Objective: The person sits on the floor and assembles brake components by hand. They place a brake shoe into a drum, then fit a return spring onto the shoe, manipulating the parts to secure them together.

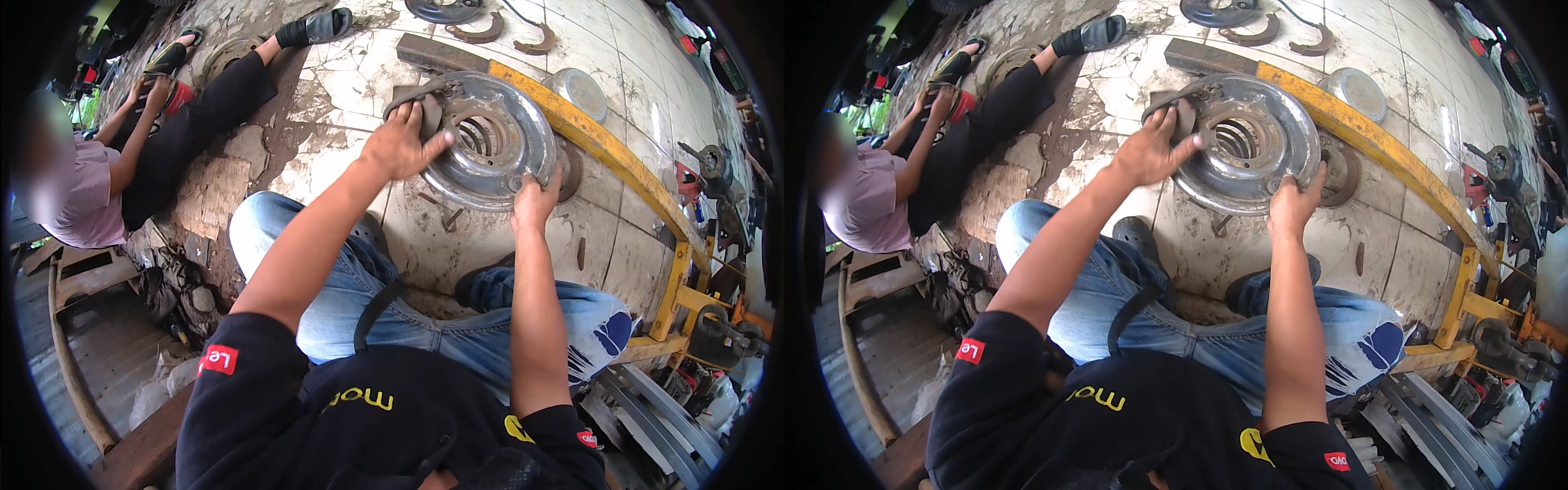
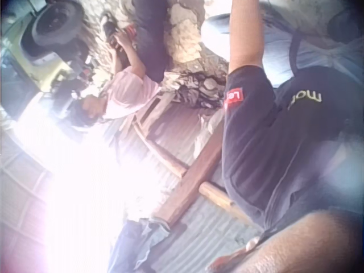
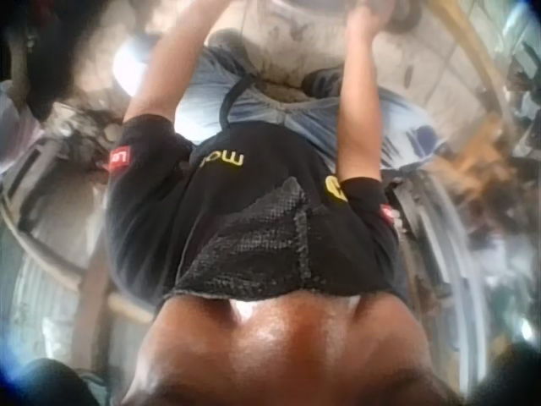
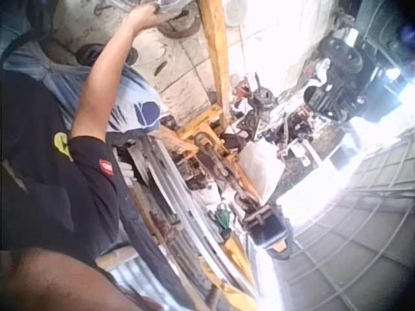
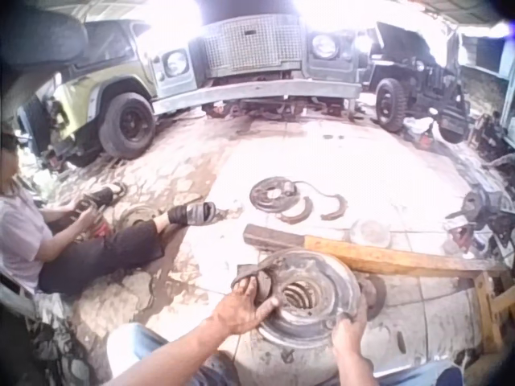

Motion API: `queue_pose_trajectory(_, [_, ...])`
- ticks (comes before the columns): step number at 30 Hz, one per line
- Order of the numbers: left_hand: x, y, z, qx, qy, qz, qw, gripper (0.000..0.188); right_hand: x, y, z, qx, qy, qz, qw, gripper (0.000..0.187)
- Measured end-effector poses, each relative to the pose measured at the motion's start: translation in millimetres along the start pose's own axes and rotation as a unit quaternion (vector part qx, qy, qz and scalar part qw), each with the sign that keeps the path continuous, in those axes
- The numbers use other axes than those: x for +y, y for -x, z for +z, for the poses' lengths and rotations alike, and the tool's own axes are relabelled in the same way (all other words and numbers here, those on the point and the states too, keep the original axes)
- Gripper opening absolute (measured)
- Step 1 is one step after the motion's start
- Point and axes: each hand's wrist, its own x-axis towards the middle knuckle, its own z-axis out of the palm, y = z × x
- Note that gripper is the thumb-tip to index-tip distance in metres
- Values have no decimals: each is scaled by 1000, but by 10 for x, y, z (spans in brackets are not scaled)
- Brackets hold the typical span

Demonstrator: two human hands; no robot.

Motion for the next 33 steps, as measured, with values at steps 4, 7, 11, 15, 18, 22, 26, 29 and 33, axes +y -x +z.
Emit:
queue_pose_trajectory(4, [-31,-82,-100,-38,9,18,999,110,-116,78,49,26,0,18,999,71])
queue_pose_trajectory(7, [34,276,-24,-36,-40,72,996,111,-77,9,-64,18,-24,14,999,71])
queue_pose_trajectory(11, [97,371,-31,-26,-41,64,997,107,-42,-10,-65,17,-26,18,999,70])
queue_pose_trajectory(15, [56,-202,-102,-34,-1,8,999,110,-32,66,30,35,-44,10,998,68])
queue_pose_trajectory(18, [132,-348,-116,-64,7,-3,998,111,30,-13,-63,62,-20,-3,998,67])
queue_pose_trajectory(22, [191,140,-29,-29,-37,79,996,109,-58,-32,-122,50,-39,28,998,66])
queue_pose_trajectory(26, [194,288,-27,-58,-108,54,991,108,-45,-17,-136,11,-34,10,999,67])
queue_pose_trajectory(29, [151,-26,-129,-55,-90,17,994,106,1,32,37,63,-51,17,997,65])
queue_pose_trajectory(33, [168,-274,-103,-52,-73,-9,996,106,-20,65,-26,45,-58,16,997,74])
